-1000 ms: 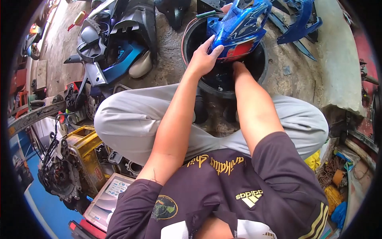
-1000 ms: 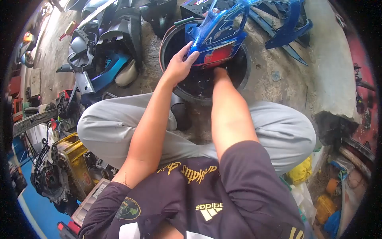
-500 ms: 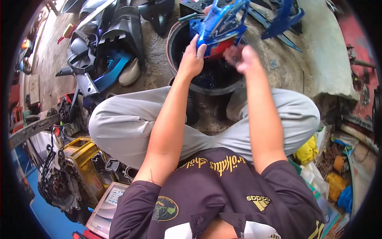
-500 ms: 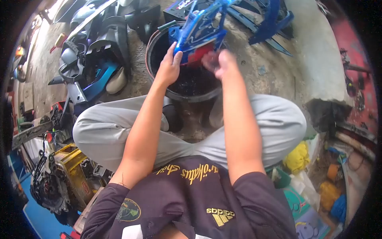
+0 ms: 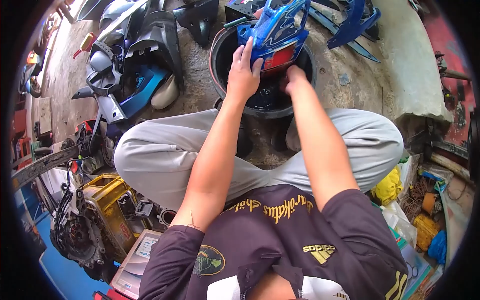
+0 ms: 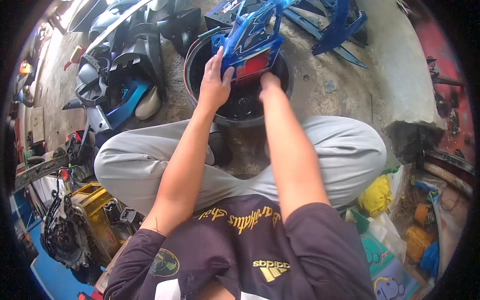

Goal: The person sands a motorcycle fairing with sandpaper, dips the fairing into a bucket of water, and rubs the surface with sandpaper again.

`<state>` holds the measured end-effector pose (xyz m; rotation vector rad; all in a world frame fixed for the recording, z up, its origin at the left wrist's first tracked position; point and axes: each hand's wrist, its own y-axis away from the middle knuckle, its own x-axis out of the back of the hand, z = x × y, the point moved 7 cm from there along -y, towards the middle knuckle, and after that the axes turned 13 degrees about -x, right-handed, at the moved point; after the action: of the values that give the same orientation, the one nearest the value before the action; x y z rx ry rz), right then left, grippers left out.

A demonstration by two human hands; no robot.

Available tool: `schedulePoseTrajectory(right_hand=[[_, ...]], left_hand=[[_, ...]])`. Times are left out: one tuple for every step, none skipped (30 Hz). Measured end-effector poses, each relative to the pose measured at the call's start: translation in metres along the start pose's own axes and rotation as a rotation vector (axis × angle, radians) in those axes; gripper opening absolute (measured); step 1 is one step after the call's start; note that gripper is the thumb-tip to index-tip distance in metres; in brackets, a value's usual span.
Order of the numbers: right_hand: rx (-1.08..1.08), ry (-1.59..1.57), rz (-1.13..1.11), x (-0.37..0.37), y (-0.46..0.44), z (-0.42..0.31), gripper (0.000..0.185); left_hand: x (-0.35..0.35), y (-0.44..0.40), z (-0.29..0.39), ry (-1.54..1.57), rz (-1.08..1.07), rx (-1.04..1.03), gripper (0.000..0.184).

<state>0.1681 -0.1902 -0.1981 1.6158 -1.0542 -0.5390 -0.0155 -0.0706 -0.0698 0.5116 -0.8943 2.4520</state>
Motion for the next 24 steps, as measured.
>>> schedulePoseTrajectory(right_hand=[[-0.048,-0.027,0.021,-0.007,-0.026,0.014,0.042],[-0.09,-0.066,0.05,-0.014,-0.049,0.028,0.041],[-0.13,-0.112,0.085,-0.02,-0.068,0.042,0.039],[-0.155,-0.16,0.116,-0.026,-0.082,0.052,0.038],[-0.176,-0.21,0.137,-0.031,-0.093,0.058,0.036],[-0.183,-0.261,0.151,-0.035,-0.099,0.06,0.035],[-0.185,-0.32,0.139,-0.043,-0.106,0.055,0.033],[-0.192,-0.386,0.119,-0.051,-0.113,0.052,0.032],[-0.191,-0.443,0.092,-0.055,-0.117,0.048,0.031],[-0.204,-0.5,0.066,-0.057,-0.12,0.045,0.029],[-0.209,-0.544,0.029,-0.056,-0.123,0.042,0.028],[-0.223,-0.582,-0.011,-0.054,-0.127,0.037,0.027],[-0.24,-0.604,-0.047,-0.05,-0.126,0.035,0.026],[-0.265,-0.606,-0.067,-0.044,-0.125,0.034,0.025],[-0.286,-0.608,-0.083,-0.041,-0.121,0.034,0.025],[-0.316,-0.599,-0.092,-0.035,-0.112,0.034,0.024],[-0.313,-0.576,-0.095,-0.027,-0.103,0.032,0.024],[-0.287,-0.545,-0.1,-0.02,-0.091,0.029,0.023],[-0.256,-0.52,-0.106,-0.011,-0.073,0.024,0.023],[-0.14,-0.461,-0.152,-0.005,-0.055,0.011,0.022],[-0.021,-0.409,-0.193,0.001,-0.032,-0.003,0.021],[0.095,-0.355,-0.233,0.006,-0.006,-0.02,0.02],[0.115,-0.509,-0.247,0.006,0.024,-0.034,0.027],[0.146,-0.434,-0.289,0.007,0.053,-0.053,0.028]], left_hand=[[-0.001,0.001,0.0,0.045,-0.03,0.022,0.068],[-0.001,0.0,0.001,0.091,-0.061,0.043,0.069],[0.001,-0.001,0.004,0.126,-0.108,0.101,0.069],[0.001,-0.002,0.005,0.127,-0.117,0.101,0.068],[0.002,-0.002,0.003,0.129,-0.125,0.105,0.068],[0.002,-0.003,0.003,0.131,-0.129,0.109,0.068],[0.002,-0.007,0.002,0.138,-0.128,0.107,0.068],[0.002,-0.008,0.002,0.146,-0.132,0.106,0.068],[0.003,-0.006,0.002,0.153,-0.138,0.107,0.069],[0.003,-0.003,0.002,0.155,-0.152,0.114,0.069],[0.004,-0.004,0.002,0.156,-0.157,0.116,0.069],[0.003,-0.005,0.002,0.16,-0.163,0.121,0.069],[0.002,-0.006,0.002,0.168,-0.17,0.123,0.069],[0.003,-0.007,0.001,0.176,-0.178,0.126,0.068],[0.003,-0.007,0.001,0.186,-0.185,0.13,0.068],[0.003,-0.005,0.0,0.18,-0.187,0.134,0.068],[0.003,-0.006,-0.001,0.175,-0.185,0.135,0.068],[0.003,-0.007,-0.001,0.172,-0.182,0.134,0.067],[0.002,-0.007,-0.002,0.18,-0.175,0.13,0.067],[0.001,-0.006,-0.004,0.18,-0.167,0.136,0.068],[0.001,-0.005,-0.005,0.179,-0.16,0.14,0.068],[0.0,-0.005,-0.005,0.18,-0.157,0.144,0.069],[-0.001,-0.004,-0.005,0.18,-0.157,0.138,0.069],[0.0,-0.005,-0.006,0.179,-0.155,0.134,0.069]])
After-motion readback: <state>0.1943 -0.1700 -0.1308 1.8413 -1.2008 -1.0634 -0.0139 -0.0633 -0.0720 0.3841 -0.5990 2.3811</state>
